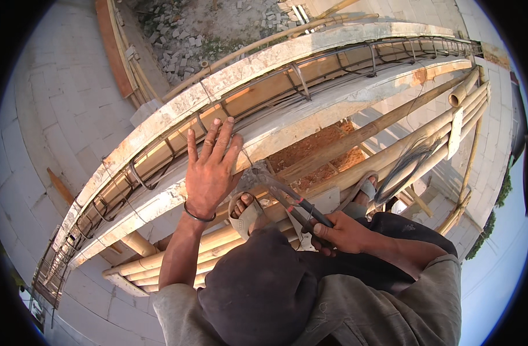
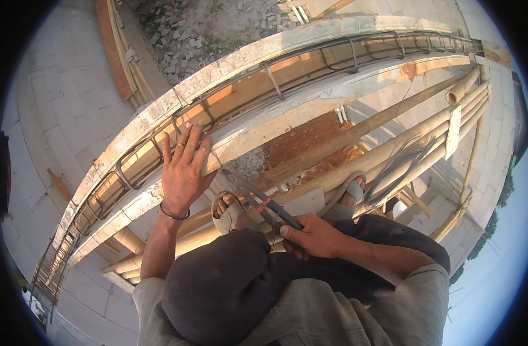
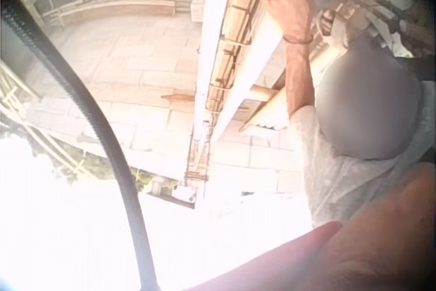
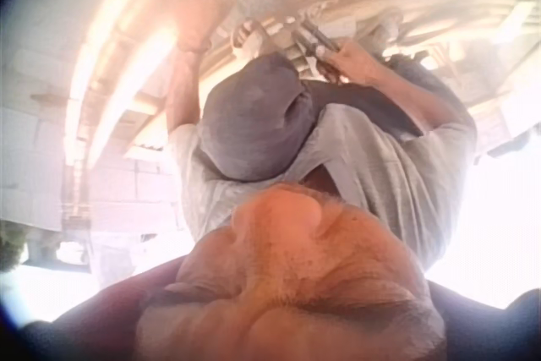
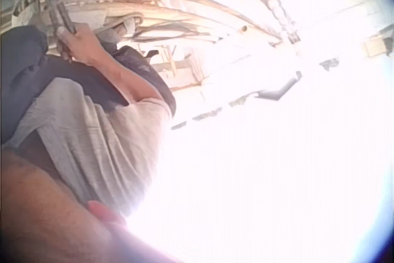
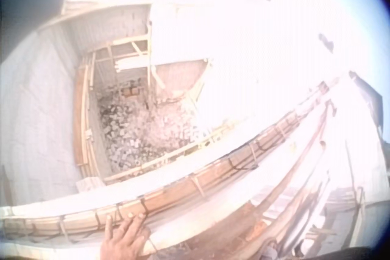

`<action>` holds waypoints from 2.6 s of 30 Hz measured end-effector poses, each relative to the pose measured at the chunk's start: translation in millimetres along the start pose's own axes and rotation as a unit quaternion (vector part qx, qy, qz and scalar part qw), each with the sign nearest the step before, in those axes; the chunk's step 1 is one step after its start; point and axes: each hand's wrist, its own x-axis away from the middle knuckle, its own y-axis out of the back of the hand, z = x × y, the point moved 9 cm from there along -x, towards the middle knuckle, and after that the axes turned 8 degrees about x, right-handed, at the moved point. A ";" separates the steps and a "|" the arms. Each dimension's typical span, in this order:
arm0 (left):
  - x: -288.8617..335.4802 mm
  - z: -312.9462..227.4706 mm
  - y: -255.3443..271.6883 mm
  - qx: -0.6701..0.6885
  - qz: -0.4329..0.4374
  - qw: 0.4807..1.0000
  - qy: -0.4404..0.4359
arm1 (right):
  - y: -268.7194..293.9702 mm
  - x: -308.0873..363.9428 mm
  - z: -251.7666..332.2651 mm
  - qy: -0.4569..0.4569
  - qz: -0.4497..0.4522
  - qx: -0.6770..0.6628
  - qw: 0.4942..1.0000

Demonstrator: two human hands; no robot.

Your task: The person ties steel reinforcement bars to a concrete beam using wire and pliers. They wrap the wire around the rebar intersections and twist it tight to secure the structure.

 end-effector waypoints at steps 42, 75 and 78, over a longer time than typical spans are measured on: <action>0.9 -1.5 10.4 -0.005 -0.035 0.999 0.010 | 96.3 56.5 142.6 0.271 -0.377 0.712 0.526; -7.0 -4.6 3.8 0.030 0.012 0.999 -0.020 | -26.9 53.9 123.4 -0.017 -0.549 0.615 0.566; -7.4 -4.7 4.6 0.031 0.019 0.999 -0.017 | -7.0 53.5 124.1 0.029 -0.531 0.638 0.557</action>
